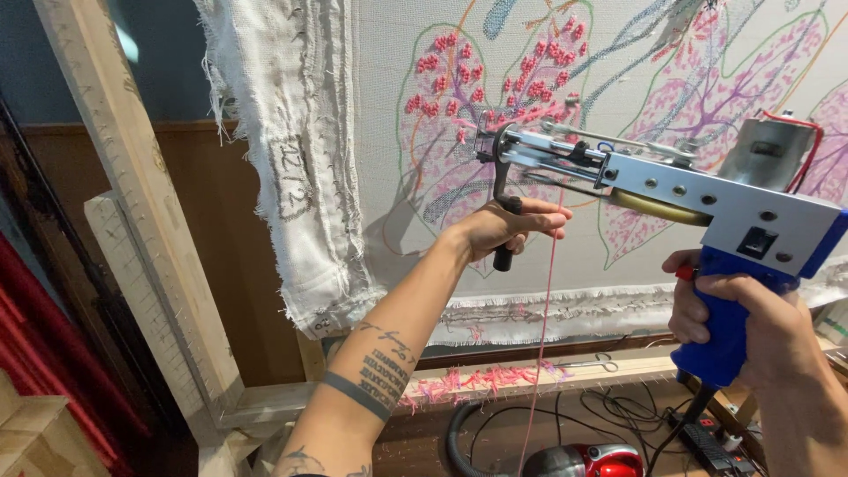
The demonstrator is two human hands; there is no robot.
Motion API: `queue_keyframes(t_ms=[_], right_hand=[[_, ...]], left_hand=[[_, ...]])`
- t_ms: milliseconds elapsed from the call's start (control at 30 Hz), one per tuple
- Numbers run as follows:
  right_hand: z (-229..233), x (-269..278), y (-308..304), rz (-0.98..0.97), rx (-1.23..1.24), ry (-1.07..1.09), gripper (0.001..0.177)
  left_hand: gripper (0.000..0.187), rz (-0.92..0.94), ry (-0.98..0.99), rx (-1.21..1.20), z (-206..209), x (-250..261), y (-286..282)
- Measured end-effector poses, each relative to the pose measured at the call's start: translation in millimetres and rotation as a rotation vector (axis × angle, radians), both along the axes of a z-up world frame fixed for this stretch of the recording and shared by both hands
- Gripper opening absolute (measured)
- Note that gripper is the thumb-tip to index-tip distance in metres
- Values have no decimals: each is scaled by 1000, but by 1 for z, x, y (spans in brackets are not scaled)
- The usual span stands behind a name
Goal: Using a tufting gun to create a rug on a stretched canvas.
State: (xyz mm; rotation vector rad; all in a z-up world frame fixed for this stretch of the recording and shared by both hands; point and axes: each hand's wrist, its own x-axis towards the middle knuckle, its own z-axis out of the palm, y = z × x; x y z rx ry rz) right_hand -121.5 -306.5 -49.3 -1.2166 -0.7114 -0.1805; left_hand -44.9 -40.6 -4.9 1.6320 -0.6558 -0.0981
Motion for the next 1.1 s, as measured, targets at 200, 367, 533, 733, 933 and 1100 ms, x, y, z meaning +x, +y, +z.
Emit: queue_keyframes(t_ms=[200,367,533,733,933,1100], right_hand=[[4,-2,3,-14,-33,2,44],[8,-5,11,-73,-87,7,44],[9,3,17,-36,-71,76,40],[19,-2,34,-133,-104,61,36],[24,-2,42,-184,-130,146,37],[33,-8,54,-216,-138,156,31]], left_hand=[[61,4,9,-38,-5,5,0],[42,9,34,-70,-11,13,2],[38,35,49,-98,-14,20,7],[44,81,64,-79,-14,28,14],[42,114,65,-72,-16,36,17],[42,143,92,-59,-10,34,17]])
